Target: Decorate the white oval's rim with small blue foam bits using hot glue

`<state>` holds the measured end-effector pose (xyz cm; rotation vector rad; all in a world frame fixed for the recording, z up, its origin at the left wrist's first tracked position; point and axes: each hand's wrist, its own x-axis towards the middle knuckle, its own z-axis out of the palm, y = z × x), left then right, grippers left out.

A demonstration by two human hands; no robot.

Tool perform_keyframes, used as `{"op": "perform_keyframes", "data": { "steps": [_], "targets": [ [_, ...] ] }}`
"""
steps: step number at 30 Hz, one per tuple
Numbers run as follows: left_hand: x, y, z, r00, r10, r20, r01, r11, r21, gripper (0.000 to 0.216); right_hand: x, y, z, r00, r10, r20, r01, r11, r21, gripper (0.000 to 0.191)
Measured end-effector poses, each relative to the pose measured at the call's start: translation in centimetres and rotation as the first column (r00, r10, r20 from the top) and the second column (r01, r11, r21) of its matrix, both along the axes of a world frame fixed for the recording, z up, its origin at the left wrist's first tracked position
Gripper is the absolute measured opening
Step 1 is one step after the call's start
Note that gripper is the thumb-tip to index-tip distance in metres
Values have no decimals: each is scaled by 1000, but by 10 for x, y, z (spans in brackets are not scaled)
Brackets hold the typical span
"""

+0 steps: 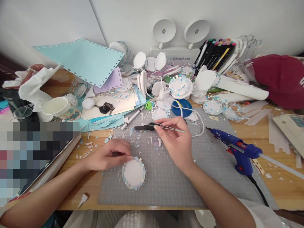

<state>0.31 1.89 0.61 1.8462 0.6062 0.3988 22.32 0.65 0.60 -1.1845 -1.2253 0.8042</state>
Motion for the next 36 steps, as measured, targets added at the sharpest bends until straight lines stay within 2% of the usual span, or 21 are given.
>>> {"op": "perform_keyframes", "data": {
  "steps": [3, 6, 8, 11, 13, 16, 21, 26, 32, 36],
  "targets": [
    [0, 0, -3, 1000, -19, -11, 20, 998, 57, 29, 6, 3, 0, 984, -176, -30, 178, 974, 139, 19],
    [0, 0, -6, 999, -38, -32, 42, 991, 129, 29, 11, 5, 0, 975, -215, -47, 220, 964, 149, 19],
    [0, -1, -7, 998, -45, -39, 50, 985, 163, 28, 11, 5, 0, 991, -131, 16, 129, 989, 77, 18],
    [0, -1, -8, 998, -33, -44, 41, 983, 182, 27, 8, 2, -1, 982, 81, 168, -76, 996, -36, 17],
    [0, -1, -8, 998, -6, -55, 16, 983, 183, 28, 5, 0, -4, 949, 196, 248, -188, 981, -54, 16],
    [0, -2, -6, 996, 40, -76, -26, 985, 169, 24, 3, -3, -10, 903, 267, 336, -271, 962, -37, 15],
    [1, -4, -1, 982, 166, -94, -160, 985, 69, 20, 1, -2, -17, 875, 280, 395, -295, 955, -23, 15],
    [0, -2, -3, 927, 373, -20, -373, 921, -115, 23, 1, -2, -20, 851, 286, 440, -305, 952, -30, 16],
    [0, -1, -7, 867, 496, 50, -469, 845, -257, 20, 2, -4, -17, 882, 240, 405, -254, 967, -20, 16],
    [1, -1, -8, 856, 514, 64, -479, 832, -279, 17, 2, -5, -10, 914, 212, 345, -220, 975, -16, 15]
  ]
}}
